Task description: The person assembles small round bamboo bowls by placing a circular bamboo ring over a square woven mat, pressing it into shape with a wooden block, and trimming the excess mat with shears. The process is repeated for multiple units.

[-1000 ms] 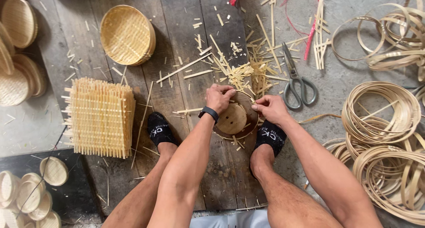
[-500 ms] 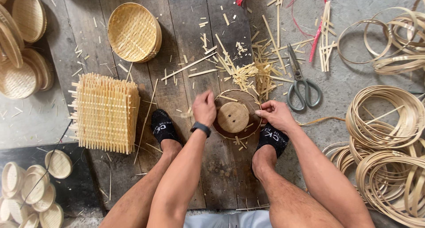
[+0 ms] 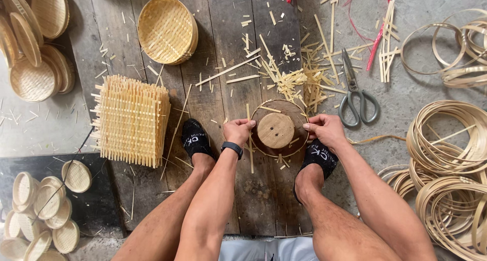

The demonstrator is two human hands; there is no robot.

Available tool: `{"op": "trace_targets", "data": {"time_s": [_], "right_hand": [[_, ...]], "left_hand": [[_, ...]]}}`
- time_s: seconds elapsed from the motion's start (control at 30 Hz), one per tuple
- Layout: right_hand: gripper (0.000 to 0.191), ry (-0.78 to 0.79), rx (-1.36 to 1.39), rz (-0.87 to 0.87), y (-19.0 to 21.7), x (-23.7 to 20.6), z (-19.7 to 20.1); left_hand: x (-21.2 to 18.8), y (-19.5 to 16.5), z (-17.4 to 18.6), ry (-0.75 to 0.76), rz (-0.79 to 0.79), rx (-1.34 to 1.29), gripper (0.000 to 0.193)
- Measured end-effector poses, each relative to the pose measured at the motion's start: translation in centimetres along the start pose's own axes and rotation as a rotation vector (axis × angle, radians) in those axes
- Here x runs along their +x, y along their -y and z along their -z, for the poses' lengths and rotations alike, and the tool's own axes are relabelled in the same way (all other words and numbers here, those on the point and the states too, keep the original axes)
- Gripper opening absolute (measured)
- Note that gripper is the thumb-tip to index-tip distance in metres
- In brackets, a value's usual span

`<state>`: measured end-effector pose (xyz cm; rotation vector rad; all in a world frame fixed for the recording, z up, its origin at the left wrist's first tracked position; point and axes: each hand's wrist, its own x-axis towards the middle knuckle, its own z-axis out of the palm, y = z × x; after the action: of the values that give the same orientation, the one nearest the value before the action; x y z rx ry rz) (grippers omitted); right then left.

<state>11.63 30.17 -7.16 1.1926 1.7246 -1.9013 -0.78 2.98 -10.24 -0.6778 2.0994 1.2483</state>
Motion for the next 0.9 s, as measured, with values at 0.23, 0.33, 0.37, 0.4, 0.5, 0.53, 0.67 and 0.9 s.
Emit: {"op": "trace_targets", "data": {"time_s": [0.23,0.33,0.37,0.4,0.5,0.53,0.67,0.9], "right_hand": [[0.027,0.182,0.419,-0.114,0.0,-2.9,-0.3],[0.024,0.151,0.284,-0.133,-0.6,-2.8,-1.0],[0.023,0.126,0.229,-0.13,-0.9,-2.8,-1.1],[0.022,0.108,0.182,-0.135,-1.2,-2.6,-1.2],[0.019,0.043,0.073,-0.149,-1.4,-2.2,-1.7],[0.018,0.022,0.05,-0.153,-1.3,-2.2,-1.8],[0.019,0.015,0.067,-0.1,-0.6,-3.0,-2.1],[0.016,0.136,0.068,-0.077,-0.7,-3.6,-1.8]], "left_hand": [[-5.0,2.3,1.2,0.308,0.24,-0.661,0.027],[-6.5,3.6,0.0,0.374,0.301,-0.698,0.025],[-6.8,4.0,-0.3,0.385,0.299,-0.707,0.024],[-6.8,4.3,-0.6,0.363,0.29,-0.695,0.023],[-6.4,4.6,-1.3,0.293,0.276,-0.646,0.02],[-6.3,4.5,-1.4,0.26,0.284,-0.629,0.02],[-7.0,4.1,-1.6,0.22,0.253,-0.615,0.024],[-10.4,5.8,-3.3,0.217,0.314,-0.847,0.04]]}}
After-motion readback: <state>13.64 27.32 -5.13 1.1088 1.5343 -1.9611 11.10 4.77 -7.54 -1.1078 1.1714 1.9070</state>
